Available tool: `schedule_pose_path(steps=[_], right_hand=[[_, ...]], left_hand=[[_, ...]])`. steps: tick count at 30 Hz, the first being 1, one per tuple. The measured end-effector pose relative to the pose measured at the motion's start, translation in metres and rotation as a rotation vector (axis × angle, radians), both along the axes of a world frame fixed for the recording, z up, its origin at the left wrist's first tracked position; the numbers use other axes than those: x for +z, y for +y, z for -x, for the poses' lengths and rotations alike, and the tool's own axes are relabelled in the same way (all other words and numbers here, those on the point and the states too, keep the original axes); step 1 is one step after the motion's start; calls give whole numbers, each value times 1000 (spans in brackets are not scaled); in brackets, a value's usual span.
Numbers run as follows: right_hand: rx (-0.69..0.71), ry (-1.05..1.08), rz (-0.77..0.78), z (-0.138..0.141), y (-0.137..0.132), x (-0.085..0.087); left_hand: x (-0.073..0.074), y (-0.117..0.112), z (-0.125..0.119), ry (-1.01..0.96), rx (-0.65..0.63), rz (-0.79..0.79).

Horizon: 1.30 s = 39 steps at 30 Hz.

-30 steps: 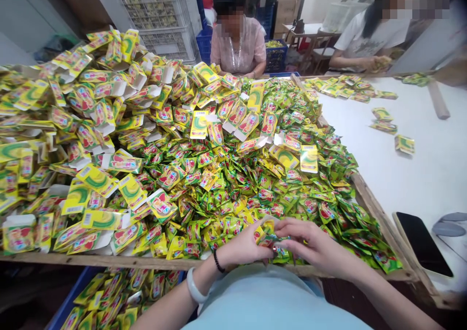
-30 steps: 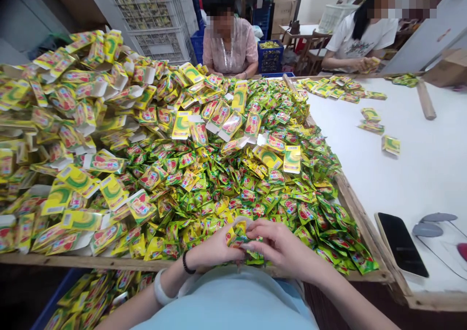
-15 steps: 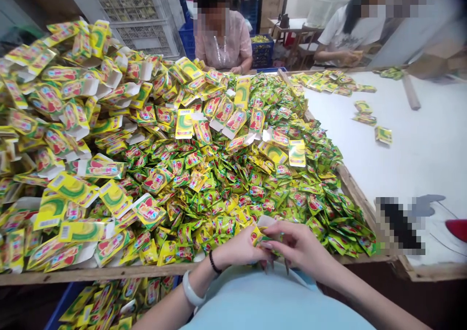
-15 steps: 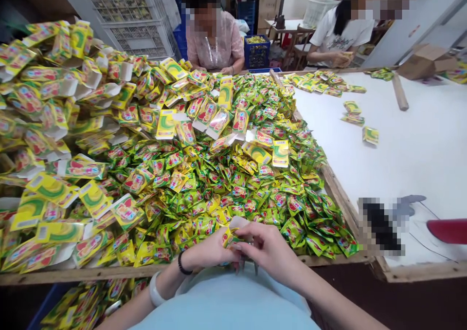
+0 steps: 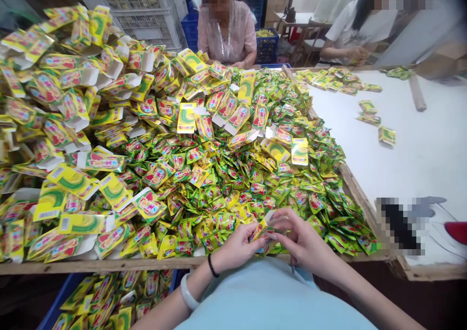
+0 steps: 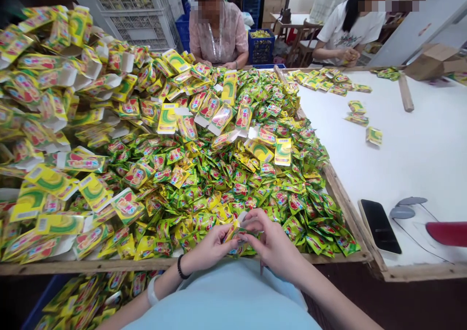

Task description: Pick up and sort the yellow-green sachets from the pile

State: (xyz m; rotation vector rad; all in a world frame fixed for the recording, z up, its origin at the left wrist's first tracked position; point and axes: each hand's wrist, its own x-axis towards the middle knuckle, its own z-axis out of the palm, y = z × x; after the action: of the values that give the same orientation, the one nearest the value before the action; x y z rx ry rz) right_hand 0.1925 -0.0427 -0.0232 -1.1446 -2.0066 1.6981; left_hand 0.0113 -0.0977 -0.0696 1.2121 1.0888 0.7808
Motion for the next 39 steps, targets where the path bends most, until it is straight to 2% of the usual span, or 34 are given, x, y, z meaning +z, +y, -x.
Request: schedule_pose_path(steps=[2, 6, 10, 12, 14, 15, 16, 17, 18, 19, 20, 22, 23, 25, 27, 28, 31, 33, 36, 37, 39], right_hand=[[5, -6, -42, 0, -5, 0], [52, -16, -232, 4, -13, -2], [100, 36, -178, 2, -11, -7], [45, 9, -225, -11, 4, 1], [-188, -100, -482, -32, 32, 17], [-376, -197, -685, -44, 48, 27], [-642, -322, -912, -53, 64, 35], [-775, -429, -1054, -59, 77, 40], [-814, -496, -1166, -60, 87, 42], [-811, -516, -1250, -55, 92, 38], [-722, -487, -1261, -44, 92, 28], [-351, -387, -1087, -8, 79, -2], [-179, -358, -973, 13, 68, -20], [0, -305, -812, 50, 47, -51], [3, -270, -771, 71, 38, -69], [-21, -252, -766, 74, 38, -71], [-129, -167, -728, 67, 53, -60], [-189, 1, -605, 60, 60, -46], [-152, 206, -482, 59, 58, -35], [-129, 216, -482, 61, 55, -35], [-132, 231, -407, 65, 50, -36]], left_hand=[[-3, -2, 1, -30, 23, -11], [-10, -6, 1, -41, 33, -14], [-11, -8, -5, 11, -4, -40], [-5, -6, -4, 86, -1, -106], [3, -1, 6, 233, 70, -225], [7, 0, 14, 348, 123, -292], [9, 1, 23, 493, 176, -348], [10, 1, 33, 661, 222, -382], [10, 0, 42, 842, 256, -392], [7, -3, 49, 1020, 279, -382], [4, -6, 55, 1178, 295, -361], [-4, -14, 61, 1380, 300, -320], [-7, -17, 61, 1410, 292, -316], [-13, -20, 60, 1344, 288, -323], [-14, -17, 60, 1162, 358, -299], [-14, -14, 61, 1049, 414, -271], [-12, 2, 65, 690, 563, -149], [-9, 13, 65, 421, 590, -56], [-3, 26, 54, 52, 487, 36], [-1, 28, 49, -4, 442, 31], [5, 29, 38, 14, 401, -47]])
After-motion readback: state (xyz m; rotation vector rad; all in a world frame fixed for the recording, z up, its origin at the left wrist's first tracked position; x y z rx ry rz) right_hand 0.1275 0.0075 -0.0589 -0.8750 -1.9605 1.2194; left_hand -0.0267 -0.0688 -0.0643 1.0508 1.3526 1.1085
